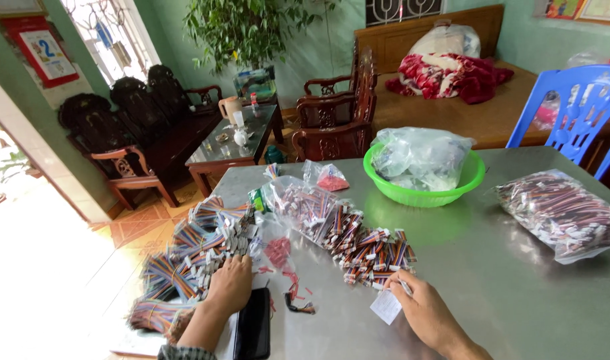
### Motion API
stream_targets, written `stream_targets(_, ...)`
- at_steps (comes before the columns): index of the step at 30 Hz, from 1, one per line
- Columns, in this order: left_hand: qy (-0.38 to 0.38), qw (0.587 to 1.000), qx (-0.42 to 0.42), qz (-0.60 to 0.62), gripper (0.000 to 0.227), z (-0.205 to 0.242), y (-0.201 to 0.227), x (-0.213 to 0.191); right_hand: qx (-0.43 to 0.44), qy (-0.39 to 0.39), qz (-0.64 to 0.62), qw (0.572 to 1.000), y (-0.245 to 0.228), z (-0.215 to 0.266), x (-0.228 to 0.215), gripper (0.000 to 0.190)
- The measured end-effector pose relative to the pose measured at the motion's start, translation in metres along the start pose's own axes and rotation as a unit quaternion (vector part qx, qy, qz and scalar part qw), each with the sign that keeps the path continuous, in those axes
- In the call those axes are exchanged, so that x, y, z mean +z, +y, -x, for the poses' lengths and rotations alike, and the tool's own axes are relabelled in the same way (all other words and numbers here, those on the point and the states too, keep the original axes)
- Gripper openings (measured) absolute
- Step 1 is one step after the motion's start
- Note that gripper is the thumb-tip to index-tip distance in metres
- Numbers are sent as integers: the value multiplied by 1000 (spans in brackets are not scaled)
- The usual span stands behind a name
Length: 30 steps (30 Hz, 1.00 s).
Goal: Bagging bundles of wires and small red components into plastic bags
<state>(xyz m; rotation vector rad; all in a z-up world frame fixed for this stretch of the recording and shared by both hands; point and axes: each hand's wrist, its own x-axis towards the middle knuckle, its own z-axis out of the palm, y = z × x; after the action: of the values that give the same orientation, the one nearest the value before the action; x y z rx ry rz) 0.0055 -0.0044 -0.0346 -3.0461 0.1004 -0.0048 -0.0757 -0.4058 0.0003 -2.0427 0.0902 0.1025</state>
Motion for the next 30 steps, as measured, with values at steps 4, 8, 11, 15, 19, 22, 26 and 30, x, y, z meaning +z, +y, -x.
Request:
stream_targets(4, 53, 996, 16, -70, 34, -8, 20, -4, -2, 3, 42, 999, -2, 5, -4, 27)
stream_targets(8, 91, 991, 40, -85, 22, -4, 29, -33, -24, 31, 23, 999, 15, -5, -1, 22)
stream_targets(11, 84, 994, 9, -74, 21, -1, 25, -54, -3, 68, 68, 995, 22, -15, -4, 29)
stream_targets(15, 100, 995, -26, -8, 29, 19, 33, -89, 20, 95, 46, 994, 2, -10, -12, 37)
stream_targets(19, 165, 982, -51, 80, 20, 16, 45, -79, -8, 67, 27, 997, -12, -7, -11, 20)
stream_targets(22, 213, 959, -44, 179, 15, 3, 58, -52, -27, 52, 4, 998, -15, -12, 0, 18)
stream_targets(26, 178, 945, -44, 272, 21, 8, 100, -58, -50, 60, -22, 997, -35, -10, 14, 18)
stream_targets(30, 115, 945, -27, 306, 23, 8, 116, -51, -69, 53, 4, 996, -33, -16, 27, 18)
